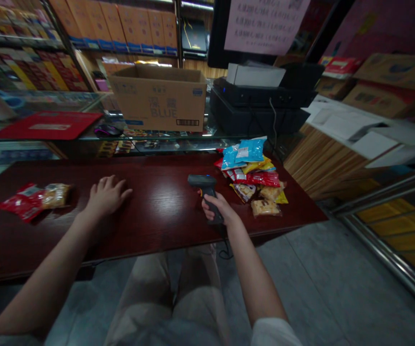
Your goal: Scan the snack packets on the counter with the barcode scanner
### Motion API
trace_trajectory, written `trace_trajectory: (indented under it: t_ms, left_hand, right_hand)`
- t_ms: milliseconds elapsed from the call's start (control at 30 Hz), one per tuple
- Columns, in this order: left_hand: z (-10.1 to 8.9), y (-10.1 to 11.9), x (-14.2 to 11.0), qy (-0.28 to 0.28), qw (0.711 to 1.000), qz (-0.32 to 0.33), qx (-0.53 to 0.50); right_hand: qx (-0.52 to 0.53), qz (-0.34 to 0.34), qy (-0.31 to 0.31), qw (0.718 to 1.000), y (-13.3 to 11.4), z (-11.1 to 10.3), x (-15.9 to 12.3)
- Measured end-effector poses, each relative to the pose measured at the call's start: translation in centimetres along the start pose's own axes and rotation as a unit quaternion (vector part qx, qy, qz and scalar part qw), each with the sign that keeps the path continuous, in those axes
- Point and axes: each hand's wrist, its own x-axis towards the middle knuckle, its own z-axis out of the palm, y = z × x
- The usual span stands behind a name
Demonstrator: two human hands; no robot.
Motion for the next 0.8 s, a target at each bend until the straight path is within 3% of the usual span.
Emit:
trace_trajectory:
  t_ms: [100,267,367,433,500,633,733,800]
  left_hand:
    - [1.1,-1.4,-0.1,-0.014,0.999,-0.032,-0.003]
    - [0.9,-3.4,0.3,-0.010,0.986,-0.167,0.025]
    - [0.2,-1.2,0.5,0.017,0.995,-0.089,0.032]
    - [-0.1,2.2,0.4,0.024,0.999,0.020,0.016]
    - [-0.1,6.9,0.1,-0.016,0.991,0.129,-0.031]
    - [0.5,17.2,-0.7,-0.073,0.933,0.324,-0.137]
    - [1.3,24.1,-1.0,-0.066,0.886,0.410,-0.208]
    - [1.9,27.9,-1.3,-0.059,0.868,0.430,-0.239]
  right_hand:
    - [-0.002,-0.009,0.002,1.000,0.0,0.0,-0.1]
    - [0.003,-0.017,0.000,1.000,0.1,0.0,-0.1]
    - [0.006,-0.025,-0.009,1.000,0.1,-0.2,-0.1]
    - [0.012,-0.036,-0.017,0.999,0.0,-0.2,-0.3]
    - [0.023,-0.059,-0.015,0.998,-0.2,-0.1,-1.0]
    - [0.024,-0.109,0.032,0.993,-1.3,0.0,-3.8]
    - [-0.008,-0.140,0.084,0.986,-2.2,0.0,-6.3]
    - [-0.022,-0.161,0.111,0.980,-2.6,-0.2,-7.8]
